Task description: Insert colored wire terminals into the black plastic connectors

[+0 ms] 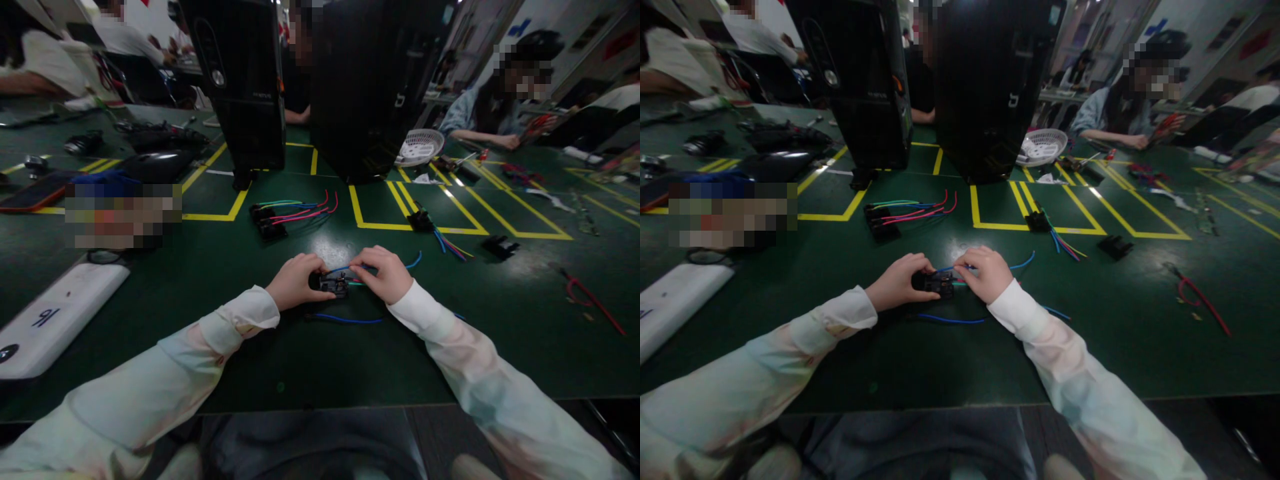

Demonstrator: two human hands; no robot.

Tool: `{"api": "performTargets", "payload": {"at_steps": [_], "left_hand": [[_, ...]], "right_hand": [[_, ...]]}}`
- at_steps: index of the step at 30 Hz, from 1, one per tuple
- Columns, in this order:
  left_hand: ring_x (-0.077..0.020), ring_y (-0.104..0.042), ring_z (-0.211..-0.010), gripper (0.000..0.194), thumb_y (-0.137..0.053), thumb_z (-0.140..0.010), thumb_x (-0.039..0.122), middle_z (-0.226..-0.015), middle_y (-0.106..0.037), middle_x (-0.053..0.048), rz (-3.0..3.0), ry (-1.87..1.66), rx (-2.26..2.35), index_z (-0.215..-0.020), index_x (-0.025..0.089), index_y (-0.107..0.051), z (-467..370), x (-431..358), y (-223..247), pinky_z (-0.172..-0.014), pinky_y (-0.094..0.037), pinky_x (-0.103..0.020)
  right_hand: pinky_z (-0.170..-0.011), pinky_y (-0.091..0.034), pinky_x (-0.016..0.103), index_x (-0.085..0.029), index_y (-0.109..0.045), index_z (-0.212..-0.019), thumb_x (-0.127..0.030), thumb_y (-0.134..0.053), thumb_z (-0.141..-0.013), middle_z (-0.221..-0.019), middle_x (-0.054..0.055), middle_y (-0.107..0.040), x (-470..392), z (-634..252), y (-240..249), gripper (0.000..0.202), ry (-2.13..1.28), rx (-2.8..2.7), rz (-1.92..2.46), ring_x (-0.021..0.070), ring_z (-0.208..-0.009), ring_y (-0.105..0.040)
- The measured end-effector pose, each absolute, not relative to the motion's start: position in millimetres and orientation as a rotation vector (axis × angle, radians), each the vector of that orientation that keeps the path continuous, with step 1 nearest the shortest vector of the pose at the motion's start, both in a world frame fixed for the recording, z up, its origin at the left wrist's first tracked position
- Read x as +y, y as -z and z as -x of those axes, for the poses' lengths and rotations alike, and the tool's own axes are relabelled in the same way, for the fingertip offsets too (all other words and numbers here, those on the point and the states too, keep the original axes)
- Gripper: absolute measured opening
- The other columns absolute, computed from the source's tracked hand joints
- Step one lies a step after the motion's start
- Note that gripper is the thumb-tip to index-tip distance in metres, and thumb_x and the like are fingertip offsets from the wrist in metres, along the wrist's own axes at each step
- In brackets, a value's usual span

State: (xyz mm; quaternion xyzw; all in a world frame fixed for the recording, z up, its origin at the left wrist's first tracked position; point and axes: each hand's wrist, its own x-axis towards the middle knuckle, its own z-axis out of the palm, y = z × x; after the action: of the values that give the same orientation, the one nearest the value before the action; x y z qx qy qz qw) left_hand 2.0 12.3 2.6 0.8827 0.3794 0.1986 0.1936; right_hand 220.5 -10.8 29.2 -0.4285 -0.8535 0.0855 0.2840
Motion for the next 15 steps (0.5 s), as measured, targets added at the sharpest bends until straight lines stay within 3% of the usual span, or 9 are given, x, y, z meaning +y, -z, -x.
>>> {"api": "performTargets", "payload": {"at_steps": [15], "left_hand": [[-0.0206,-0.050,-0.081,0.040,-0.067,-0.064,0.051,-0.086,-0.057,-0.003,-2.498,-0.549,1.059,-0.084,0.019,-0.057,-2.1,12.5,-3.0,-0.071,-0.038,-0.031]], "right_hand": [[-0.065,-0.036,0.026,-0.018,-0.063,-0.075,-0.019,-0.054,-0.080,-0.067,0.003,-0.060,-11.1,-220.3,-29.3,0.011,-0.296,-2.306,1.146,0.0142,-0.066,-0.050]]}}
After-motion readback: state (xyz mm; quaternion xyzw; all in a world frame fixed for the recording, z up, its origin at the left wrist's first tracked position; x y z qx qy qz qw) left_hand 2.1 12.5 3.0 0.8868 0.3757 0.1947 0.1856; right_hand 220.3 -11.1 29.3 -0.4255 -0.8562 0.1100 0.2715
